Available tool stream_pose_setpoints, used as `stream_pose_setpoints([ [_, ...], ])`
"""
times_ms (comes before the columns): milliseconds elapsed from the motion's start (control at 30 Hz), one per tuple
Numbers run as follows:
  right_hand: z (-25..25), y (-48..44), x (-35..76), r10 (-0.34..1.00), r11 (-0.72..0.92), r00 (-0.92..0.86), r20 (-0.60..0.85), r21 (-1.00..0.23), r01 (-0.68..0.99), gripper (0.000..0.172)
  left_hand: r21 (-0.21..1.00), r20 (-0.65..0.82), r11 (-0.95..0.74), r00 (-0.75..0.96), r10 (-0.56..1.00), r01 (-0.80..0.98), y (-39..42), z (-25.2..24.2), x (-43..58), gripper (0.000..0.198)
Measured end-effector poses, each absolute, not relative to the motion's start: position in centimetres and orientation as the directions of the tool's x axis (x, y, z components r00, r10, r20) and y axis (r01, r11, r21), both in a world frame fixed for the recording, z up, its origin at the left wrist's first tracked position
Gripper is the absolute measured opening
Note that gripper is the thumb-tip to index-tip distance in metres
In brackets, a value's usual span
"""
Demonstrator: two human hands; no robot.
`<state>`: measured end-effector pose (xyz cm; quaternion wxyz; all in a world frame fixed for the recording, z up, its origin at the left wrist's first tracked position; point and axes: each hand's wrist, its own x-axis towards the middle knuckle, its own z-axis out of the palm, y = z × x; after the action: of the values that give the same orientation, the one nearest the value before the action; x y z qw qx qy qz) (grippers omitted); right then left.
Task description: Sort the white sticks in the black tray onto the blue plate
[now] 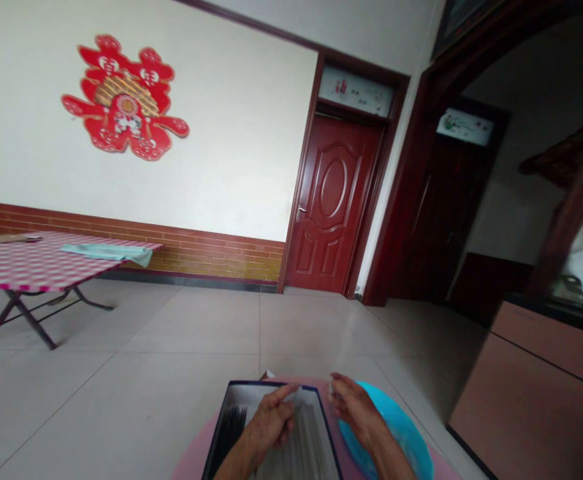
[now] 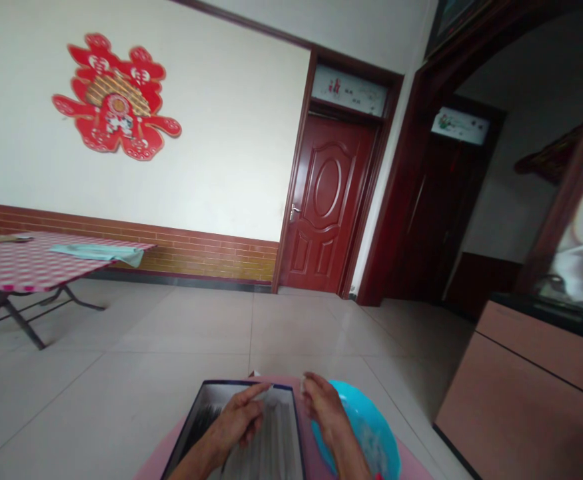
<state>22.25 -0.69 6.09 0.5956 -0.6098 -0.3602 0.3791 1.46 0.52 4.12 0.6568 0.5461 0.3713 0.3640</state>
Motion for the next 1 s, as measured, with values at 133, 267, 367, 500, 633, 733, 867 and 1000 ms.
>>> stream_pose_setpoints([
  [133,5.8,-0.2,17.4,0.929,-0.007,0.311,-0.201,-0.849,-0.529,0.042,0.991,-0.088,0.123,0.463,0.882,-0.047,0.4,4.3,1.1,0.068],
  [267,4.1,-0.1,14.8,0.93,0.086,0.324,-0.174,-0.753,-0.652,0.041,0.994,-0.057,0.096,0.474,0.878,-0.058,0.6,4.0,1.1,0.063],
  [367,3.0,-0.1,14.4,0.933,0.11,0.333,-0.134,-0.775,-0.623,0.042,0.997,-0.014,0.048,0.502,0.864,-0.055,0.9,3.5,1.3,0.057],
  [500,2.6,-0.2,14.6,0.931,0.123,0.348,-0.108,-0.806,-0.579,0.045,0.999,0.035,-0.021,0.495,0.868,-0.033,1.1,3.1,1.6,0.052],
  [633,2.8,-0.4,14.6,0.93,0.111,0.35,-0.109,-0.826,-0.552,0.047,0.999,0.02,-0.03,0.464,0.886,0.015,1.0,3.3,1.6,0.051],
  [733,3.0,-0.7,14.3,0.93,0.115,0.359,-0.086,-0.857,-0.502,0.048,0.999,0.011,-0.031,0.45,0.893,0.036,1.0,3.4,1.6,0.05],
  [867,3.1,-1.0,14.0,0.939,0.085,0.338,-0.066,-0.907,-0.413,0.045,0.998,-0.039,0.014,0.414,0.909,0.063,1.1,3.4,1.6,0.044],
  [1000,3.3,-1.2,14.0,0.958,0.06,0.279,-0.064,-0.908,-0.414,0.044,0.997,-0.076,0.058,0.419,0.905,0.057,0.7,3.7,1.4,0.032],
])
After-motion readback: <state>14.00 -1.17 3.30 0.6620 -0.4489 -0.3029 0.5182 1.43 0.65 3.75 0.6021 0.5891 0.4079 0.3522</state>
